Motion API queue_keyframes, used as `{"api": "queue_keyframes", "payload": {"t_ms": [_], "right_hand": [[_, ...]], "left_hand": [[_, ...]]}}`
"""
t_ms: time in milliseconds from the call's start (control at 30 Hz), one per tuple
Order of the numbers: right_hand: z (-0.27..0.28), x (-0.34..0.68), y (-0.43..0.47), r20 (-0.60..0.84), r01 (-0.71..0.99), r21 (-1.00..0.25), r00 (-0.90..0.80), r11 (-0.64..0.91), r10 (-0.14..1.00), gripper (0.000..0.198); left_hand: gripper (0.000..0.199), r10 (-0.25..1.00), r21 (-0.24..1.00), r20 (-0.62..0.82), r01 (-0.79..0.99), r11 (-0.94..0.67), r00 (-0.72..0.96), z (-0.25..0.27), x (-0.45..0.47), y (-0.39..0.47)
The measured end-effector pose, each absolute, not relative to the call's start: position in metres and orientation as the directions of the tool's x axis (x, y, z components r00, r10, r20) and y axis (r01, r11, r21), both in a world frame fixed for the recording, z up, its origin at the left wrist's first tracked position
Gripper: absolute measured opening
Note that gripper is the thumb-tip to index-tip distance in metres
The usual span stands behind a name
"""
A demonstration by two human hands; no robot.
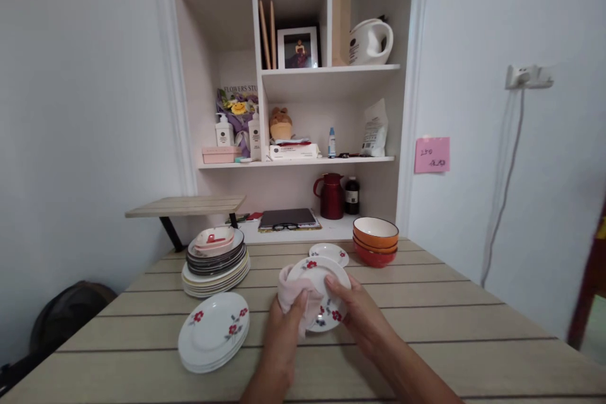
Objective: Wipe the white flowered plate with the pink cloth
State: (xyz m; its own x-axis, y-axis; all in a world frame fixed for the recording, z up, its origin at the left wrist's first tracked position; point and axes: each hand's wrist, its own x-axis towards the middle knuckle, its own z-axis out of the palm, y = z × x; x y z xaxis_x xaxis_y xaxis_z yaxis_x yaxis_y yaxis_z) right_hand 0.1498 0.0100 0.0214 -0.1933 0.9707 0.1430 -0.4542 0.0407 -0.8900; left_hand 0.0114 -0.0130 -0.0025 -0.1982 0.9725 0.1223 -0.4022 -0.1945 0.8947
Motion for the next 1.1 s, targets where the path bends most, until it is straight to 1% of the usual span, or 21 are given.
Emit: {"api": "queue_keyframes", "payload": {"t_ms": [67,100,167,200,267,333,433,533,600,667,767,900,967,1100], "right_hand": [[0.023,0.157,0.014,0.289,-0.245,-0.934,-0.090,0.260,0.953,0.032],[0.023,0.161,0.016,0.386,-0.107,-0.920,-0.064,0.378,0.920,0.024],[0.024,0.166,0.019,0.553,0.104,-0.825,-0.053,0.555,0.832,0.016],[0.024,0.168,0.019,0.610,0.172,-0.773,-0.065,0.611,0.790,0.017],[0.025,0.169,0.018,0.674,0.252,-0.693,-0.104,0.675,0.731,0.023],[0.025,0.169,0.016,0.695,0.326,-0.634,-0.157,0.701,0.702,0.027],[0.026,0.169,0.014,0.682,0.416,-0.575,-0.233,0.705,0.694,0.025],[0.026,0.169,0.016,0.654,0.372,-0.603,-0.275,0.705,0.705,0.018],[0.026,0.170,0.018,0.627,0.301,-0.655,-0.296,0.693,0.721,0.014],[0.026,0.170,0.019,0.588,0.222,-0.717,-0.317,0.661,0.744,0.012],[0.025,0.169,0.018,0.533,0.107,-0.801,-0.322,0.589,0.783,0.011],[0.022,0.166,0.018,0.477,-0.022,-0.867,-0.319,0.497,0.819,0.009],[0.021,0.165,0.018,0.451,-0.112,-0.892,-0.311,0.439,0.837,0.013],[0.023,0.160,0.015,0.364,-0.313,-0.909,-0.283,0.274,0.887,0.025]], "left_hand": [[0.053,0.937,0.926,0.221,-0.243,-0.289,-0.272,-0.004,0.010,-0.011],[0.045,0.914,0.928,0.289,-0.151,-0.340,-0.283,-0.003,0.009,-0.011],[0.030,0.867,0.901,0.425,0.026,-0.433,-0.260,-0.001,0.007,-0.012],[0.027,0.840,0.873,0.486,0.100,-0.477,-0.240,0.000,0.007,-0.013],[0.027,0.778,0.803,0.594,0.222,-0.554,-0.205,0.002,0.005,-0.014],[0.033,0.721,0.727,0.673,0.323,-0.606,-0.163,0.001,0.003,-0.014],[0.038,0.694,0.666,0.713,0.408,-0.625,-0.100,-0.001,0.001,-0.013],[0.032,0.715,0.695,0.689,0.392,-0.603,-0.122,-0.002,0.002,-0.013],[0.024,0.749,0.752,0.641,0.330,-0.571,-0.166,0.000,0.003,-0.013],[0.022,0.798,0.818,0.569,0.241,-0.522,-0.201,0.003,0.004,-0.013],[0.028,0.856,0.888,0.461,0.119,-0.445,-0.233,0.005,0.005,-0.011],[0.036,0.897,0.930,0.345,-0.029,-0.367,-0.276,0.006,0.005,-0.010],[0.044,0.917,0.934,0.291,-0.125,-0.333,-0.272,0.008,0.006,-0.012],[0.057,0.931,0.896,0.227,-0.312,-0.315,-0.287,0.014,0.008,-0.017]]}}
